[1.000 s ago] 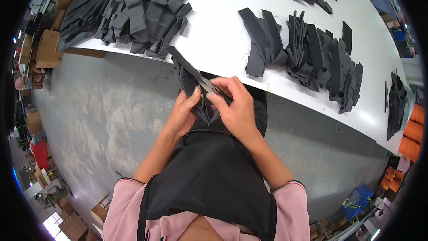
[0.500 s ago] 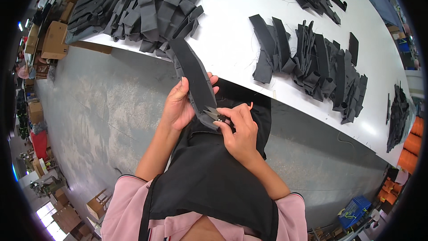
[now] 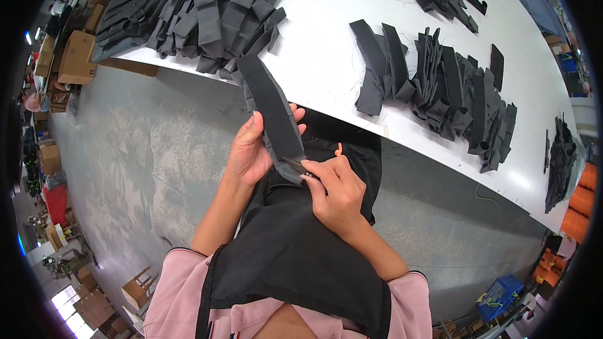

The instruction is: Trimming excess material and threads from black fabric pieces using small nippers.

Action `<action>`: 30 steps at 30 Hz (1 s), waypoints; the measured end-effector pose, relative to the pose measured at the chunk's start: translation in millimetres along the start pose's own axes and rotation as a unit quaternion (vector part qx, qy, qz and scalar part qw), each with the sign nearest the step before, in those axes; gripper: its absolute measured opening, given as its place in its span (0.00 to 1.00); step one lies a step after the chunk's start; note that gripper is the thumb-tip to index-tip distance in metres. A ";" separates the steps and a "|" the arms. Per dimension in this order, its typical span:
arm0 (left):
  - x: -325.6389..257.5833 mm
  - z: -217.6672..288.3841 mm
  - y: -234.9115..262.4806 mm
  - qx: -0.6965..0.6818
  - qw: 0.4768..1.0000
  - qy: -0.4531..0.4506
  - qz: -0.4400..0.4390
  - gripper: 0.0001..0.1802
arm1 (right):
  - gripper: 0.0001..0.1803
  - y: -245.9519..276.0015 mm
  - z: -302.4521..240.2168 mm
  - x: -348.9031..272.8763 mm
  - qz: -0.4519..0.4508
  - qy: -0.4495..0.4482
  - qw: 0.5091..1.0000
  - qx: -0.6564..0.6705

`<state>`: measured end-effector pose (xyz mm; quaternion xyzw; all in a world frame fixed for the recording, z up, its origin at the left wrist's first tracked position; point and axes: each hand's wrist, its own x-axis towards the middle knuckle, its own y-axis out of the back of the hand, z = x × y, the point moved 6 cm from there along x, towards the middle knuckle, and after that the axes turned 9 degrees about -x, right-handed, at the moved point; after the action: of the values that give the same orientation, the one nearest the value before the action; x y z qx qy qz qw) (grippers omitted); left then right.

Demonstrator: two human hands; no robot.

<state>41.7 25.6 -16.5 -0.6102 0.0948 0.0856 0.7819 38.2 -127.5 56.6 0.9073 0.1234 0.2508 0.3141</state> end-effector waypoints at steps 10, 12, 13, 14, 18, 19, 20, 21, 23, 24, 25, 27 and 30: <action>-4.6 1.5 -4.7 -0.018 0.999 0.015 -0.029 0.27 | 0.14 1.7 -2.2 13.3 -0.025 -0.016 0.999 0.026; -5.6 0.9 -4.4 0.001 1.000 0.014 -0.025 0.28 | 0.13 -8.4 9.4 22.0 -0.062 -0.058 0.996 0.041; -5.4 0.1 -5.3 0.001 1.000 0.015 -0.027 0.28 | 0.13 -10.9 13.7 23.6 -0.065 -0.060 0.995 0.045; -5.7 -2.1 -6.9 0.006 0.999 0.027 -0.036 0.28 | 0.13 -10.6 13.3 26.8 -0.064 -0.059 0.995 0.043; -7.6 -6.8 -7.7 0.011 0.999 0.043 -0.029 0.28 | 0.13 -17.4 10.2 32.9 -0.067 -0.033 0.996 0.042; -8.0 -7.0 -7.4 0.012 0.999 0.042 -0.030 0.28 | 0.14 -19.8 9.2 33.5 -0.074 -0.019 0.996 0.042; -8.5 -7.8 -6.9 0.004 0.998 0.046 -0.033 0.27 | 0.15 -20.2 7.3 33.8 -0.082 -0.005 0.996 0.018; -9.1 -8.6 -6.2 -0.005 0.998 0.049 -0.036 0.27 | 0.15 -21.2 7.7 33.9 -0.082 -0.005 0.996 0.019; -9.2 -9.2 -2.6 -0.015 0.998 0.049 -0.030 0.27 | 0.15 -21.6 3.0 33.9 -0.060 0.052 0.996 -0.041; -8.6 -9.4 -1.2 -0.026 0.998 0.050 -0.025 0.26 | 0.15 -21.6 3.3 33.4 -0.060 0.051 0.996 -0.041; -8.2 -9.7 -1.7 -0.026 0.998 0.050 -0.026 0.26 | 0.14 -19.2 1.2 31.9 -0.042 0.067 0.995 -0.058; -8.0 -11.0 -3.6 -0.037 0.997 0.054 -0.028 0.24 | 0.14 -16.0 -0.8 27.9 -0.025 0.081 0.993 -0.076; -8.6 -10.5 -3.2 -0.028 0.999 0.041 -0.004 0.24 | 0.14 -11.1 2.7 25.4 0.000 0.062 0.997 -0.052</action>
<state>33.7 14.5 -13.7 -0.6354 0.1218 0.0605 0.7601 60.4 -110.6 57.3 0.8723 0.1292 0.3127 0.3530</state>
